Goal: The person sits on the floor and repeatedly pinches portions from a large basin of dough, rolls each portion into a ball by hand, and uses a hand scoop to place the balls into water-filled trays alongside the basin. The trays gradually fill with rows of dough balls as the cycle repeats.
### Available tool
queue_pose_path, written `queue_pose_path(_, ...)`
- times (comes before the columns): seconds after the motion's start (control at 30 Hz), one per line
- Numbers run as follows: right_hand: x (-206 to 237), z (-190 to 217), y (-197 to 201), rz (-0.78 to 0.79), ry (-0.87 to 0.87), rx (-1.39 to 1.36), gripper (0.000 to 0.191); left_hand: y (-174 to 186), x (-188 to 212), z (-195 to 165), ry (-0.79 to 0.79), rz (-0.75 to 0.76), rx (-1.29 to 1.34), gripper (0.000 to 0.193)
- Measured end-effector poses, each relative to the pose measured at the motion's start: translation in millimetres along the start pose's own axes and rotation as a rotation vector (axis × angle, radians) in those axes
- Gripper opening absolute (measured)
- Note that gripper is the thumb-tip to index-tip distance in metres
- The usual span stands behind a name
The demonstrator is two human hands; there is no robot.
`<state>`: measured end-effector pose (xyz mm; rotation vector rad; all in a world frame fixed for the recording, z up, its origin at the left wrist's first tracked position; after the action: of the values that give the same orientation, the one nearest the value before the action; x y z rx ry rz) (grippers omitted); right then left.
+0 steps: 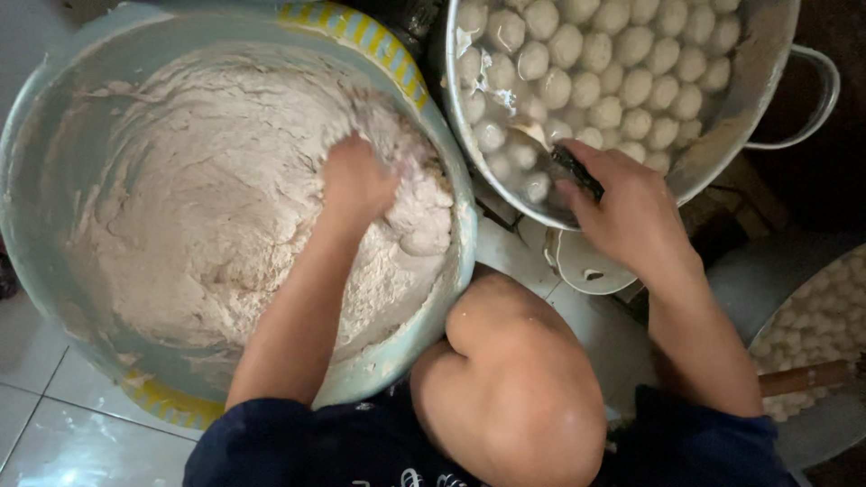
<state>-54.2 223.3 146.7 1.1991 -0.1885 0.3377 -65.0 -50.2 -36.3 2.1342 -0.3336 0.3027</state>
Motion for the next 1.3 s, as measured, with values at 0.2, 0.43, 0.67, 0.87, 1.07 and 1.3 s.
queue_pose_path(0.2,5.5,-5.7,-1.2,-0.148,0.038,0.009,0.035,-25.6,52.4,-14.8,-0.532,-0.235,-0.048,0.047)
queue_pose_path(0.43,41.4,15.3,-12.4,0.286,-0.315,-0.552,0.038,-28.0,71.2,-41.1,-0.386,-0.410,0.471,0.023)
queue_pose_path(0.67,44.2,43.2,-11.5,0.207,0.097,-0.365,0.043,-21.7,77.3,-47.2,-0.464,-0.450,0.603,0.032)
queue_pose_path(0.87,42.1,45.5,-15.2,0.270,0.143,-0.350,0.042,-26.8,73.9,-54.8,-0.373,-0.292,0.476,0.029)
queue_pose_path(1.07,30.7,37.9,-17.8,0.446,-0.032,-0.442,0.041,-33.6,67.7,-42.0,-0.392,-0.416,0.336,0.032)
queue_pose_path(1.3,38.3,34.8,-5.8,0.234,0.209,-0.287,0.041,-35.3,56.6,-12.0,-0.346,-0.461,0.455,0.018)
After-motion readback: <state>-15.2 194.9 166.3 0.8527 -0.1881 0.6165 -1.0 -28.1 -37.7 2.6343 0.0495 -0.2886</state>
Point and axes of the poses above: each hand's wrist, its own x-axis away from the middle knuckle, its own y-axis out of the back of the hand, z = x × y, the point moved 1 cm from there along -x, towards the middle knuckle, and after that the axes turned 4 degrees about -y, right-handed, at the moved point
